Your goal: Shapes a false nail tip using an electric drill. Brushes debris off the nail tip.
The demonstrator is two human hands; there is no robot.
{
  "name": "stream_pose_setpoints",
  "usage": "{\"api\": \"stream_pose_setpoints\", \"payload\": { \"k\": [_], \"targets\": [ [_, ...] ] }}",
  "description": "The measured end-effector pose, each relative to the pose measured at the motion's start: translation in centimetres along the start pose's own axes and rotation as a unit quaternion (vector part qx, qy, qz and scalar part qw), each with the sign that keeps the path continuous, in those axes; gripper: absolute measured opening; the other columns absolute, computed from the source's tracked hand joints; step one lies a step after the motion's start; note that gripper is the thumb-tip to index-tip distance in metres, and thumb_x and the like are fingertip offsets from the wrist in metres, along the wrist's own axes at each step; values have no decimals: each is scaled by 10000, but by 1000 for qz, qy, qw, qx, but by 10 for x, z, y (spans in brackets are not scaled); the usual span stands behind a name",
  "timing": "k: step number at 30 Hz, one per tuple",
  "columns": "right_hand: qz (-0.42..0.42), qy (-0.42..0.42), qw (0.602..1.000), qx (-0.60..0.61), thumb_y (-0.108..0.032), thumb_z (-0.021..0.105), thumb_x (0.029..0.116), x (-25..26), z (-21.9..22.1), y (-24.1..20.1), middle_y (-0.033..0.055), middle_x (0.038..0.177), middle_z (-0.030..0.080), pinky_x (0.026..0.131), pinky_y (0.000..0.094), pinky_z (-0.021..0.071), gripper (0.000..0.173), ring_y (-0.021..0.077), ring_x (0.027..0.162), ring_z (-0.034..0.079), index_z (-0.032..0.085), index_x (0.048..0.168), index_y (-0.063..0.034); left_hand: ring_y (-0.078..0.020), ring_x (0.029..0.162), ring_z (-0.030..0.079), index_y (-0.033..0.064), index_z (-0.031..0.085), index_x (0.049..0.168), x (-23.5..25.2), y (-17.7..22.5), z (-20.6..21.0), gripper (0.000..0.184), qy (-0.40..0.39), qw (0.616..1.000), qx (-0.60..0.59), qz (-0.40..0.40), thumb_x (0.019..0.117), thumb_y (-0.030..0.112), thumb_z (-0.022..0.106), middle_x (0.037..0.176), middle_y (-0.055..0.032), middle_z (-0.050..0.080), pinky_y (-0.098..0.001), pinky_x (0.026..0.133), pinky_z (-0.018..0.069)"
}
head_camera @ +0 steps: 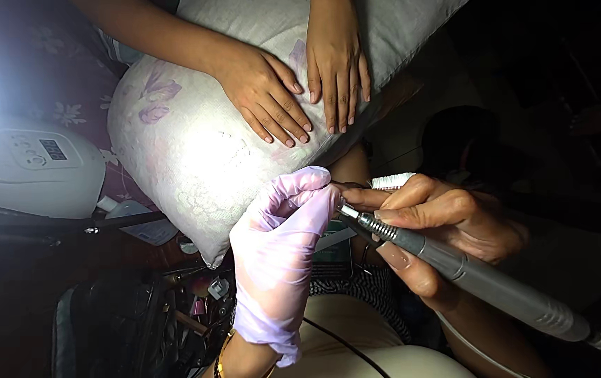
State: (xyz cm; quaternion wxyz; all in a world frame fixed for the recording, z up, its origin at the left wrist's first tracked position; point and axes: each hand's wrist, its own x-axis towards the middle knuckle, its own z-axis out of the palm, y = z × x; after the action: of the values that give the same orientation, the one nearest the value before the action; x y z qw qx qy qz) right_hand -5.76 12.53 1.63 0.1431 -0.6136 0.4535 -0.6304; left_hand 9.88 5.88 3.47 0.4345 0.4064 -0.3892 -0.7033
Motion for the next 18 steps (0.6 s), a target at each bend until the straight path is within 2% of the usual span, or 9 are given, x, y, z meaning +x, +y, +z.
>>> {"api": "stream_pose_setpoints", "payload": {
  "k": [7,11,14,18],
  "targets": [
    [-3,-2,1000,3,-168,713,872,-2,-1,1,32,824,651,788,404,680,149,172,818,728,637,906,-45,-98,765,703,63,762,1023,0,-1,0,197,3,1000,3,-7,836,3,746,839,-52,737,-218,722,593],
    [-4,1,1000,-13,-188,707,875,-3,-2,1,19,814,644,762,371,676,154,151,802,720,631,906,-58,-100,765,697,67,761,1023,0,-1,0,193,-2,1000,6,-13,839,13,746,838,-55,731,-219,717,587],
    [0,-6,1000,-10,-180,701,869,-4,-3,0,25,816,628,790,406,679,157,162,805,715,620,904,-51,-110,755,697,61,761,1017,1,-1,0,184,-2,1000,10,-20,839,19,748,829,-61,728,-236,719,594],
    [-2,-4,1000,-5,-173,705,884,-4,-3,1,39,837,674,775,385,682,149,185,839,742,630,906,-45,-107,740,690,64,769,1008,1,-1,2,185,3,999,12,-31,835,0,749,810,-61,725,-226,704,585]
  ]
}}
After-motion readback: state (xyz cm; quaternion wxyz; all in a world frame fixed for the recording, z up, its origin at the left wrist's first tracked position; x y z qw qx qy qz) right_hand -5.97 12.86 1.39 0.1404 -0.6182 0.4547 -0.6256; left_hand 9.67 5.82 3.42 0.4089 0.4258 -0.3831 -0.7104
